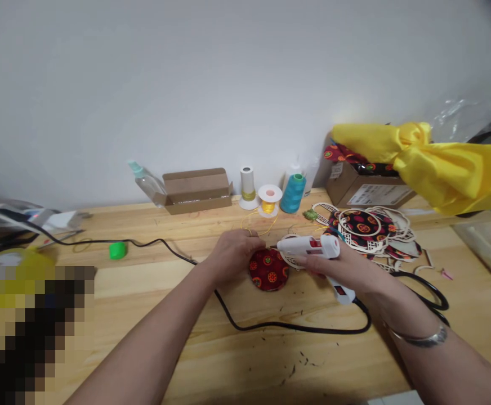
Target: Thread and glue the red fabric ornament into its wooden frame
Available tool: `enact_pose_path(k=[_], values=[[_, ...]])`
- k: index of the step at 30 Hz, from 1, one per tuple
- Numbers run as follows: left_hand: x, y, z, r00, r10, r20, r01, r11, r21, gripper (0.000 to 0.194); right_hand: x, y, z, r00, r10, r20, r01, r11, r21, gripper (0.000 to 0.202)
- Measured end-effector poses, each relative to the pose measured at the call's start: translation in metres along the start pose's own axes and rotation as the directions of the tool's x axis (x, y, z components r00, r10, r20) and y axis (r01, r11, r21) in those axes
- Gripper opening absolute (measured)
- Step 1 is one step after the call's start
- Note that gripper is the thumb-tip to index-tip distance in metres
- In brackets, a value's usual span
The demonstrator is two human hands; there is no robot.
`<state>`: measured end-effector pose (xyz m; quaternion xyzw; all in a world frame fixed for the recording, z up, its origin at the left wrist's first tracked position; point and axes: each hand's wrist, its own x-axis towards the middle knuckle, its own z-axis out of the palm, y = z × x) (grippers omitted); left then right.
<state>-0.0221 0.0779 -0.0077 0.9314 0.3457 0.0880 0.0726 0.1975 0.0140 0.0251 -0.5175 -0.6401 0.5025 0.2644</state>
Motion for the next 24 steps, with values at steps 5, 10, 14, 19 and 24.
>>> enact_pose_path(k=[5, 10, 14, 19, 24], values=[[0.001, 0.001, -0.003, 1.0, -0.028, 0.004, 0.028, 0.999, -0.04, 0.025, -0.001, -0.008, 0.002, 0.998, 0.029, -0.063, -0.028, 0.999, 0.016, 0.023], [0.0, 0.002, -0.006, 0.997, -0.083, 0.005, 0.083, 0.987, -0.135, 0.026, -0.001, -0.003, 0.002, 0.996, 0.035, -0.08, -0.033, 0.999, 0.028, 0.027], [0.0, 0.001, -0.005, 0.993, -0.116, 0.022, 0.118, 0.98, -0.162, 0.025, 0.001, 0.001, 0.002, 0.998, 0.028, -0.048, -0.027, 0.999, 0.03, 0.03], [0.001, 0.003, -0.004, 0.99, -0.135, 0.036, 0.139, 0.976, -0.167, 0.025, 0.002, -0.001, 0.005, 1.0, 0.017, 0.01, -0.018, 0.999, 0.046, 0.029], [0.001, 0.004, -0.004, 0.995, -0.097, 0.03, 0.1, 0.987, -0.129, 0.025, 0.003, 0.002, 0.007, 1.0, 0.015, 0.026, -0.016, 0.999, 0.041, 0.025]])
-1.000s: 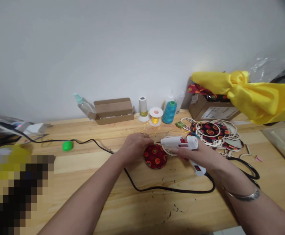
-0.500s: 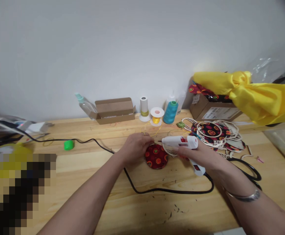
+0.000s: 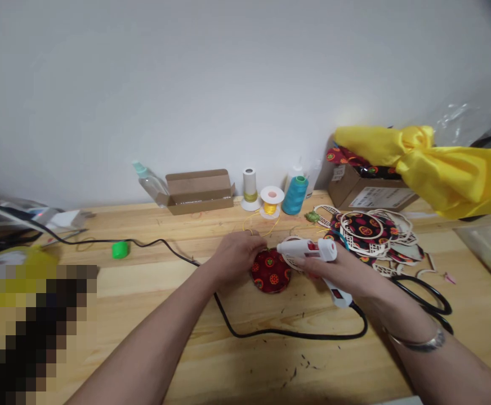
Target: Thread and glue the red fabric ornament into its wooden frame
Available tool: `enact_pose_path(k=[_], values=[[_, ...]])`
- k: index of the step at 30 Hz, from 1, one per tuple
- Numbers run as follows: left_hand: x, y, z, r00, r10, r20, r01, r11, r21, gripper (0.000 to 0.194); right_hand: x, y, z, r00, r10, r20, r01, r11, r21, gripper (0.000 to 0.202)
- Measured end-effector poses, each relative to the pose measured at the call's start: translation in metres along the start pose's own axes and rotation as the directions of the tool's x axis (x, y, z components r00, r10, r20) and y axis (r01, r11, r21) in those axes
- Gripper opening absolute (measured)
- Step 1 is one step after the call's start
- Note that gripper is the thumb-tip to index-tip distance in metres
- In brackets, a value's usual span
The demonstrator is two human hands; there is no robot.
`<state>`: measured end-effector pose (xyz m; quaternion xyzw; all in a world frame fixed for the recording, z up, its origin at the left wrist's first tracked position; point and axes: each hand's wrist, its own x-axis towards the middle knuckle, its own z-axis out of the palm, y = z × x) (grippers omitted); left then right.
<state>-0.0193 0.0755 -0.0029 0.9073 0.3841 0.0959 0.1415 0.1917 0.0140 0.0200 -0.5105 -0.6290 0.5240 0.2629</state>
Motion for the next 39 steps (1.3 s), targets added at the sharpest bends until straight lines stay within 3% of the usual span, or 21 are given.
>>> enact_pose_path(k=[9, 22, 28, 39], values=[[-0.0006, -0.0003, 0.0028, 0.997, 0.076, 0.032, -0.081, 0.983, 0.167, 0.023, 0.0, -0.0027, 0.0008, 1.0, 0.007, -0.026, -0.007, 1.0, -0.023, 0.02], [-0.0004, 0.0012, 0.004, 0.997, 0.044, 0.062, -0.055, 0.978, 0.2, 0.022, 0.0025, -0.0004, 0.0014, 1.0, 0.016, -0.024, -0.017, 0.999, -0.047, 0.018], [-0.0012, 0.0003, 0.0062, 0.997, 0.038, 0.065, -0.053, 0.968, 0.247, 0.021, 0.0024, 0.0042, 0.0028, 0.997, 0.079, 0.0, -0.079, 0.997, -0.018, 0.023], [-0.001, -0.0029, 0.009, 0.997, 0.054, 0.055, -0.065, 0.972, 0.226, 0.022, 0.0023, 0.0037, 0.002, 0.998, 0.062, -0.027, -0.063, 0.997, -0.039, 0.022]])
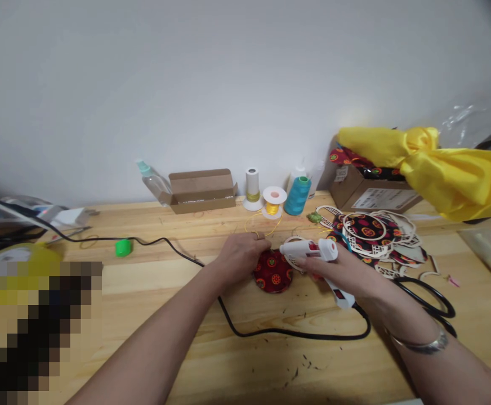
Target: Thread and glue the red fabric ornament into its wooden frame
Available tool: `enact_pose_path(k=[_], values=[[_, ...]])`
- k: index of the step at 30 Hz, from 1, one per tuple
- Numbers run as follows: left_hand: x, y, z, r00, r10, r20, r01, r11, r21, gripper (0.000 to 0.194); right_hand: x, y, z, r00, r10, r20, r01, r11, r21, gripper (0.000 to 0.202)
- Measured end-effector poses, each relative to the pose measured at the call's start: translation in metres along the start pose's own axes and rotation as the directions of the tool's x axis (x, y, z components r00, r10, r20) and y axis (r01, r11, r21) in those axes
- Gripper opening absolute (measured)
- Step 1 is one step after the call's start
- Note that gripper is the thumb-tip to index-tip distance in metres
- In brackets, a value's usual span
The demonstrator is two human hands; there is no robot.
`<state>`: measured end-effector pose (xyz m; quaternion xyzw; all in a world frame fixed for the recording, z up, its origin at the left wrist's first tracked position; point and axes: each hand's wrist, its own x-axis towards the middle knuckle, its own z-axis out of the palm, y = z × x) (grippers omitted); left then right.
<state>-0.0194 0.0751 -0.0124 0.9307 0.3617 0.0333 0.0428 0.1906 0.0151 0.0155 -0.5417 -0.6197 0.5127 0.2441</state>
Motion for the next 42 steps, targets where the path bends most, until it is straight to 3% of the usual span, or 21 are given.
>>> enact_pose_path(k=[7, 22, 28, 42], values=[[-0.0001, 0.0008, -0.0005, 1.0, -0.011, 0.003, 0.011, 1.0, -0.002, 0.021, 0.0009, -0.0009, 0.0017, 0.999, -0.03, 0.036, 0.031, 0.999, -0.024, 0.018], [0.0016, 0.0007, 0.0006, 0.999, 0.01, -0.035, -0.011, 1.0, -0.015, 0.02, 0.0021, -0.0003, 0.005, 0.997, -0.075, -0.006, 0.074, 0.996, -0.054, 0.021], [0.0019, -0.0002, 0.001, 0.999, 0.013, -0.034, -0.013, 1.0, -0.004, 0.02, 0.0003, 0.0016, 0.0041, 1.0, -0.002, 0.006, 0.002, 1.0, -0.009, 0.022], [0.0024, 0.0005, 0.001, 1.0, -0.01, 0.006, 0.01, 1.0, 0.003, 0.02, 0.0018, 0.0054, 0.0041, 1.0, -0.013, -0.006, 0.013, 1.0, -0.015, 0.022]])
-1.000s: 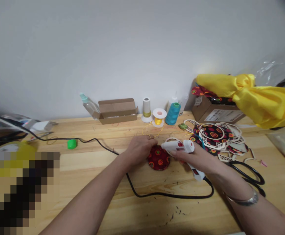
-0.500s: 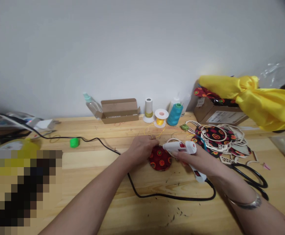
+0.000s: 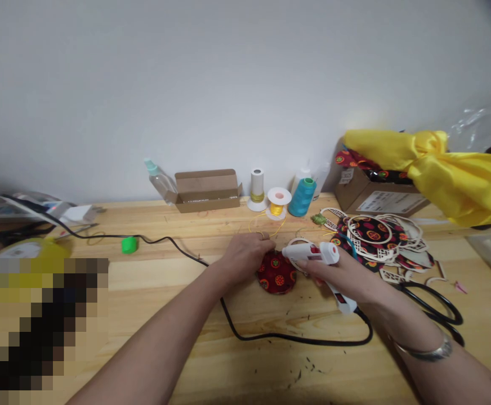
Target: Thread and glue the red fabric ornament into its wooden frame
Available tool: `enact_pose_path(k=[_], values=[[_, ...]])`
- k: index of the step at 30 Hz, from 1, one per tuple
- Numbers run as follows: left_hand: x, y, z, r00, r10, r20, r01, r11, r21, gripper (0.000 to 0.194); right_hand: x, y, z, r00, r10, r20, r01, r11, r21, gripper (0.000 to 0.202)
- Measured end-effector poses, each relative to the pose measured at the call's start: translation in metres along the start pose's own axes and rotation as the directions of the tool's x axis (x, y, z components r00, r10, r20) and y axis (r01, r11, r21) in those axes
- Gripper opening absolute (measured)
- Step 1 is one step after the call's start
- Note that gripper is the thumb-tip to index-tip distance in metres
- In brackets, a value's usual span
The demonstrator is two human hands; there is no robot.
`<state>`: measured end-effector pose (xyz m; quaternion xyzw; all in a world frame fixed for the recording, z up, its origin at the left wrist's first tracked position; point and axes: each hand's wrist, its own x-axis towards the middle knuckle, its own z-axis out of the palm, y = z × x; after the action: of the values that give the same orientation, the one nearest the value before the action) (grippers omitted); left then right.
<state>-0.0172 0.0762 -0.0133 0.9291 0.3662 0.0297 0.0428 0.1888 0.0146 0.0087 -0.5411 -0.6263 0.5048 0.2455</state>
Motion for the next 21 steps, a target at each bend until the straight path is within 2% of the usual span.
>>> enact_pose_path(k=[17, 21], values=[[-0.0012, -0.0007, 0.0002, 1.0, 0.02, -0.019, -0.02, 1.0, -0.021, 0.021, 0.0002, 0.002, -0.0003, 0.999, 0.031, -0.019, -0.031, 0.999, 0.016, 0.027], [-0.0001, -0.0007, 0.0002, 1.0, 0.001, -0.004, -0.001, 0.999, -0.046, 0.022, 0.0, 0.0007, -0.0007, 1.0, 0.003, -0.001, -0.003, 1.0, 0.007, 0.022]])
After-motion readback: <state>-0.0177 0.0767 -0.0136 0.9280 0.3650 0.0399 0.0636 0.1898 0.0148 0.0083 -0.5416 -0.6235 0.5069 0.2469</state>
